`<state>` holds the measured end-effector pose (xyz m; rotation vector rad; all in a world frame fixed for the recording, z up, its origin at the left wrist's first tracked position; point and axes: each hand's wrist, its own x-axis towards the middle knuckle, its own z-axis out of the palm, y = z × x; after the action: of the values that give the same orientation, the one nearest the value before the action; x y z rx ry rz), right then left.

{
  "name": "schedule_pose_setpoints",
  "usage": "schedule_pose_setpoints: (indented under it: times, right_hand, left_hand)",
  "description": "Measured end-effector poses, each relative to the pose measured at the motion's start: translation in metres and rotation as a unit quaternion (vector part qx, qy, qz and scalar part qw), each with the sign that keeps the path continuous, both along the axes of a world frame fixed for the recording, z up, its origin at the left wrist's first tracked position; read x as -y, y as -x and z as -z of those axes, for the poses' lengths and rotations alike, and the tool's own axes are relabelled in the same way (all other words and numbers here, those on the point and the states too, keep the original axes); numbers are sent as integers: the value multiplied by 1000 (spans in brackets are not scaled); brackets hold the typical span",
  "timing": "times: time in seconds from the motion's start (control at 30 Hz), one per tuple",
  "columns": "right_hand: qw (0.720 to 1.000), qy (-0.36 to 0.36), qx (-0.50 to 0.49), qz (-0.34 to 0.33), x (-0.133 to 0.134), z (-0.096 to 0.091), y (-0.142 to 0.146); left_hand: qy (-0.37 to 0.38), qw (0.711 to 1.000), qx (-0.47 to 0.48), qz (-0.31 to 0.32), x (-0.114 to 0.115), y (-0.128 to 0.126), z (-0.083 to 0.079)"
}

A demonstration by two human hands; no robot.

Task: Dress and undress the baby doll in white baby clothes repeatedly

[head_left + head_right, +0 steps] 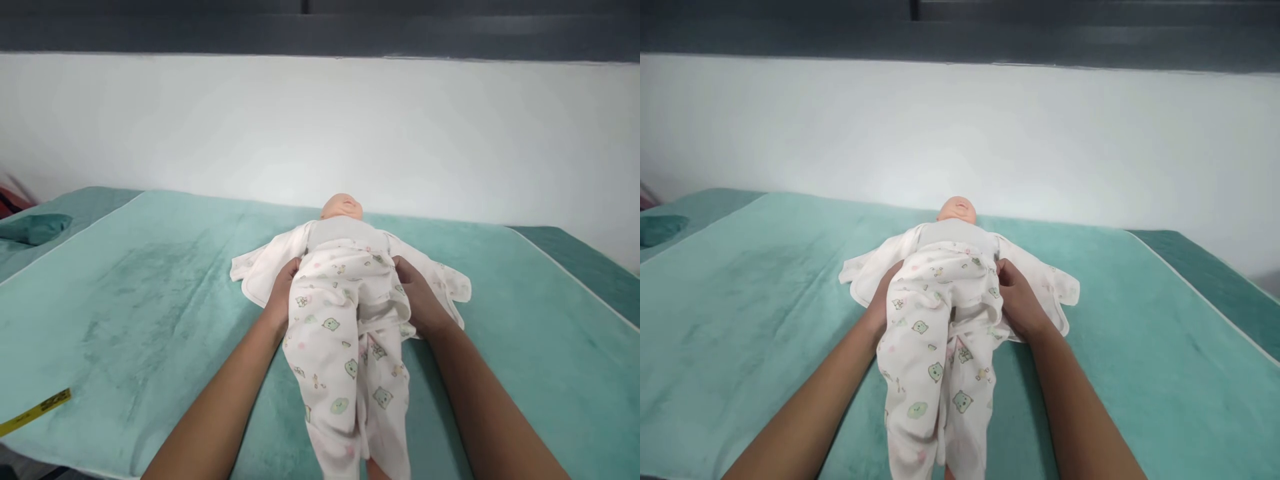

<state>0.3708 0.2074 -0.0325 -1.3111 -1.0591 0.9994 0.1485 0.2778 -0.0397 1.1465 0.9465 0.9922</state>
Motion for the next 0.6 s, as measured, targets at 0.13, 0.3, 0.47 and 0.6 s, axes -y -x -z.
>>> schedule_pose_setpoints:
  times: [0.13, 0.3, 0.47, 0.6]
  right_hand:
    - [999, -33, 11, -5, 2, -7, 6]
    - [998, -37, -29, -48, 0, -2, 1]
    - [998, -28, -29, -55, -7, 13, -8]
    - [997, -27, -41, -64, -8, 18, -13]
  left_hand:
    - [15, 999, 31, 1, -1, -2, 2]
    - [-5, 1000, 17, 1, 2, -1, -1]
    - [-86, 995, -33, -26, -2, 2, 6]
    - [-141, 989, -38, 0, -6, 5, 12]
